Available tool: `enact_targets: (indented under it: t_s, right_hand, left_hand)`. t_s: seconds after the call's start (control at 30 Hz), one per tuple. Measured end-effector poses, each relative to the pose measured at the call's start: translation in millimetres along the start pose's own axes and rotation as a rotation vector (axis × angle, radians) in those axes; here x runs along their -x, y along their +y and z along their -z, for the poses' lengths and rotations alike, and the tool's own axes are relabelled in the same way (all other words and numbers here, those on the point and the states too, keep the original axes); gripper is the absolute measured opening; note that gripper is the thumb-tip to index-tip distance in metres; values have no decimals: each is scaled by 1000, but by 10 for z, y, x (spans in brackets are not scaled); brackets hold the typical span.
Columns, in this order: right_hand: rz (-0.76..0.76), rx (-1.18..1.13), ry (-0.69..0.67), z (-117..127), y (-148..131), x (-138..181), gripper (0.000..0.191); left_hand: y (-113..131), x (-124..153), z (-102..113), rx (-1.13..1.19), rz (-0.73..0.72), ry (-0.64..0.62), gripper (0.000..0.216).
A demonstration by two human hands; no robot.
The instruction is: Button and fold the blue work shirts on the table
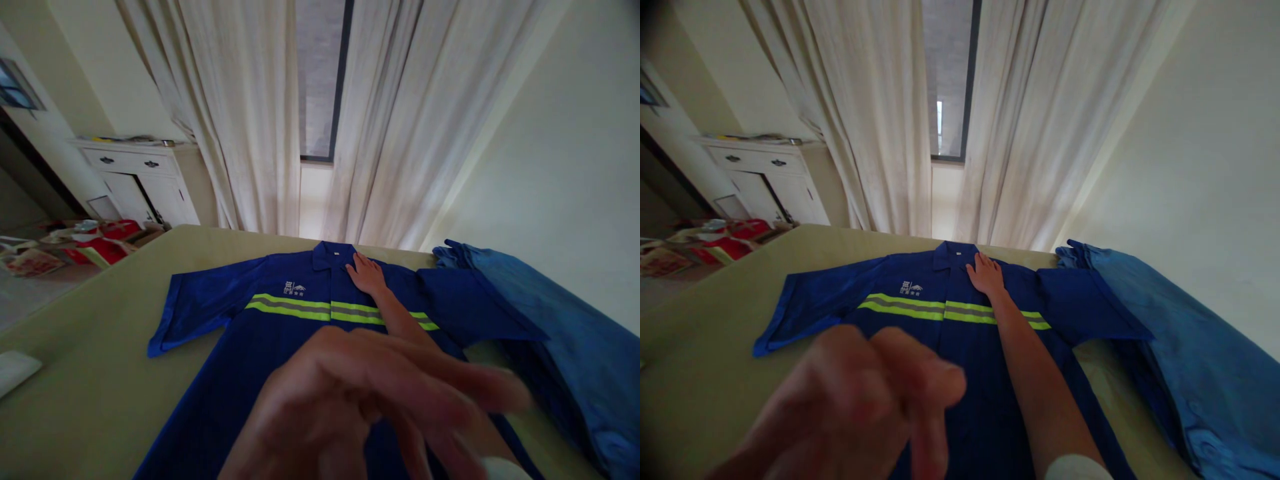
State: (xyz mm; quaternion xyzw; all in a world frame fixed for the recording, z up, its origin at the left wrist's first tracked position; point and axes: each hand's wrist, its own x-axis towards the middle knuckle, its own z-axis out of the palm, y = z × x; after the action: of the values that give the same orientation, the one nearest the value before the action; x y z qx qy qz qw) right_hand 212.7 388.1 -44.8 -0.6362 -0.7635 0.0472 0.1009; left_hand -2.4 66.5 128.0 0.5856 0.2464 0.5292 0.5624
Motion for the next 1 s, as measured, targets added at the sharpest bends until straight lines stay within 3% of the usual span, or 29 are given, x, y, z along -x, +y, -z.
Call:
enact_targets:
  t_s: [0.1,0.17,0.27,0.37,0.5,0.6,0.8,1.0]
  right_hand:
    - [4,-20,49,-16,0,10,63]
    - [-5,-32,96,-24,-1,20,61]
    - [-69,-32,163,-23,2,33,55]
    - [-173,-11,215,-4,25,29,48]
    - [-218,-7,198,37,101,-8,50]
    - [-203,0,178,62,168,-44,51]
    - [-205,21,212,82,239,-82,51]
    - [-106,-25,302,38,292,-119,35]
  left_hand:
    - [-245,-302,-165,-75,39,-20,39]
    - [-481,-546,-93,-259,90,-11,32]
    - [-971,-949,271,-633,144,11,34]
    - [-1518,-1237,734,-1153,154,133,39]
    - [-1999,-1267,1125,-1531,123,30,51]
    - [-2099,-1199,1197,-1600,139,-24,54]
    - [-2065,-1222,1194,-1593,153,-36,55]
    - [-2055,-1234,1197,-1572,126,3,51]
